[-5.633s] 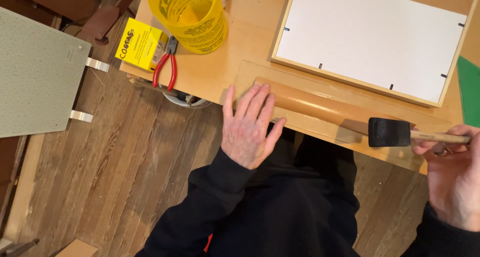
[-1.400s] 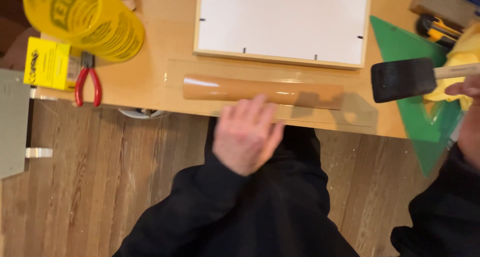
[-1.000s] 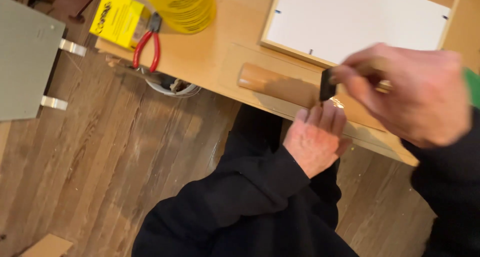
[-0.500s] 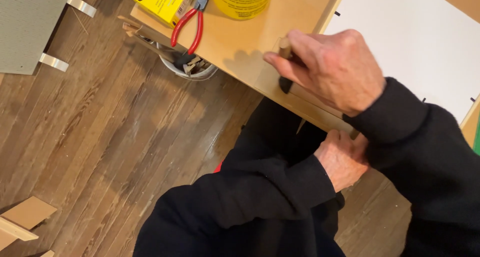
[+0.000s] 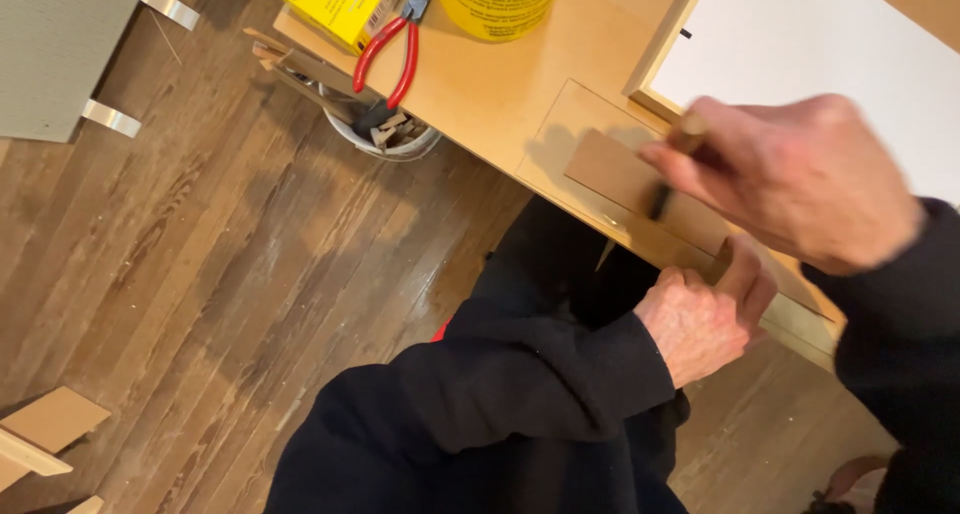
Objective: Applying glue to a wood veneer strip and attaching it to the side of a picture frame.
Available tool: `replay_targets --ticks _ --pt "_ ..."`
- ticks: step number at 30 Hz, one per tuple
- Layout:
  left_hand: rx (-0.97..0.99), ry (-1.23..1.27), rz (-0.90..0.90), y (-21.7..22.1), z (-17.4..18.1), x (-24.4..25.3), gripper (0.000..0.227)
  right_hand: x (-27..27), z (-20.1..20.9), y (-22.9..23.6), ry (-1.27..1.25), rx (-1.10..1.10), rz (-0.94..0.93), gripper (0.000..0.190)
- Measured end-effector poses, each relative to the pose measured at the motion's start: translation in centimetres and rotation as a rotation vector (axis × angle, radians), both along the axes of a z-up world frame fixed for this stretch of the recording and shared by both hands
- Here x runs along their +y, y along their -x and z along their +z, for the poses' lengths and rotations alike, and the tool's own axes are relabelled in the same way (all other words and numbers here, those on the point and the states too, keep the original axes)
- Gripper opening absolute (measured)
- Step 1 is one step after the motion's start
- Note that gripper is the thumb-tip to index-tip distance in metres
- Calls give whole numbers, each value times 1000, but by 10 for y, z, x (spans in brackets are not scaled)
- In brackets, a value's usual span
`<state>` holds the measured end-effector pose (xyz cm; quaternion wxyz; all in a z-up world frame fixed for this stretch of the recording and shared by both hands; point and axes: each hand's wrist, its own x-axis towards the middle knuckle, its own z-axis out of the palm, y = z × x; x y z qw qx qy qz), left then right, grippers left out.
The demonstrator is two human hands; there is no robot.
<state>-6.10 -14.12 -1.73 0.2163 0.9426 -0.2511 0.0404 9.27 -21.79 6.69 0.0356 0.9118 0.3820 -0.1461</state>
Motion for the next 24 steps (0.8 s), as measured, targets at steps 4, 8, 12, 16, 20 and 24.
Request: replay_targets --ticks 4,8,12,16,20,24 --pt "-31 -46 -28 9 -17 -1 40 41 -14 -11 -509 -62 61 38" --pt "-58 -118 -96 5 -10 4 43 43 -10 -18 -571 -85 77 33" --pt "-8 -62 -64 -7 14 13 54 2 4 -7 -500 -47 56 33" --pt "11 -51 -59 -4 4 8 57 -12 -12 1 -314 22 45 33" --pt "60 -19 -111 8 -21 2 53 33 -24 -2 -492 14 71 33" --pt "167 11 -221 8 -32 0 29 77 3 -11 -849 -44 134 25"
